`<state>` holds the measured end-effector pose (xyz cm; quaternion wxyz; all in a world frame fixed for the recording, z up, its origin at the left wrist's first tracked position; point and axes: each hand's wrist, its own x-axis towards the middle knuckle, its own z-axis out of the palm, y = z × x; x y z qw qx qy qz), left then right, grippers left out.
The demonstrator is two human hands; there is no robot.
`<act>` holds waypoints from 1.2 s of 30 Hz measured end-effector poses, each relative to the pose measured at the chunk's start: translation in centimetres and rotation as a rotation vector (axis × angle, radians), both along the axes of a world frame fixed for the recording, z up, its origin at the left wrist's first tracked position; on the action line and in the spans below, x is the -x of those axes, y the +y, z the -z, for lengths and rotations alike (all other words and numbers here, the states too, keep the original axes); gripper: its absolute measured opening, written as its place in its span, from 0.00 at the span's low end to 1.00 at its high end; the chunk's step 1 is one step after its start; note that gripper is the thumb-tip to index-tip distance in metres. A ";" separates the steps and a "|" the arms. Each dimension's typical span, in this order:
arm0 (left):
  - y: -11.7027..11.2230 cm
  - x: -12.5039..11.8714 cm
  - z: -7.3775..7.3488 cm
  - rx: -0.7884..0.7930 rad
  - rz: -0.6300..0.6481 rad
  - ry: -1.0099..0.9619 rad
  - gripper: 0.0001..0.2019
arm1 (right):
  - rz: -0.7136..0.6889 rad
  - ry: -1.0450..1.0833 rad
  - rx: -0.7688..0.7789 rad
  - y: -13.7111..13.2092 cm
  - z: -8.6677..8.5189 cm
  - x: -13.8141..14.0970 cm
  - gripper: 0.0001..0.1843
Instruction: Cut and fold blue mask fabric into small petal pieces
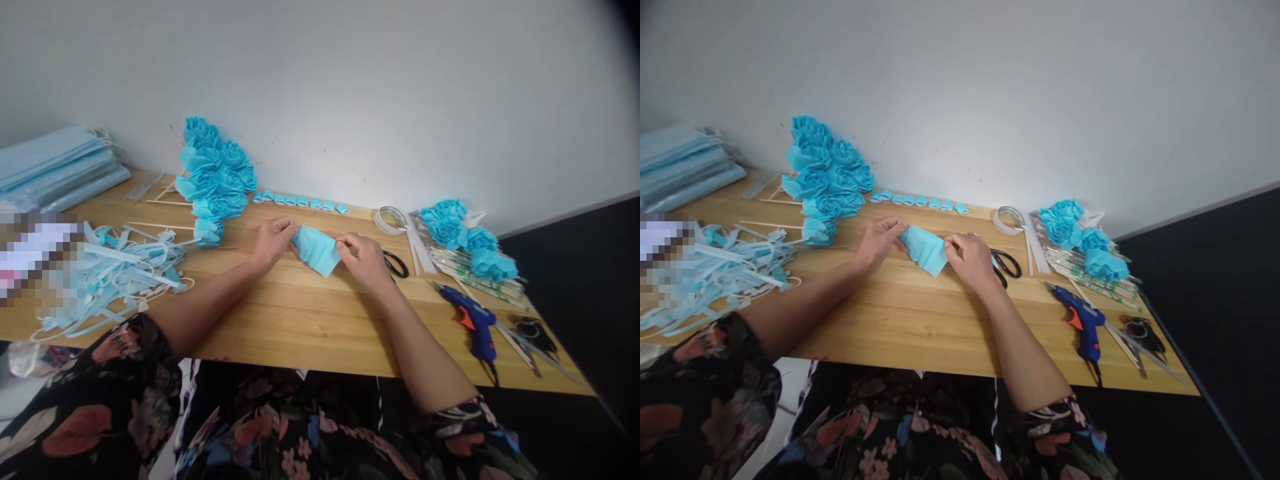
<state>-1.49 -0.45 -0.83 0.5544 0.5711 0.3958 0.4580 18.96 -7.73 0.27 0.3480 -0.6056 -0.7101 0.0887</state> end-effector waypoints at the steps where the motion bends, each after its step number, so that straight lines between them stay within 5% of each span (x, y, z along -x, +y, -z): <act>1: 0.1 0.0 0.1 0.020 -0.004 -0.017 0.15 | 0.013 0.006 0.000 0.0 0.0 -0.1 0.12; 9: 0.3 -0.4 1.2 0.138 0.037 -0.066 0.18 | 0.109 0.108 -0.035 0.1 -0.3 -0.2 0.11; 18: -0.7 -0.6 0.8 0.153 0.131 -0.074 0.16 | 0.190 0.512 -0.033 0.3 0.2 0.3 0.14; 36: -0.3 -0.7 1.9 0.114 0.160 -0.123 0.21 | 0.197 0.513 -0.168 -0.2 0.5 0.9 0.14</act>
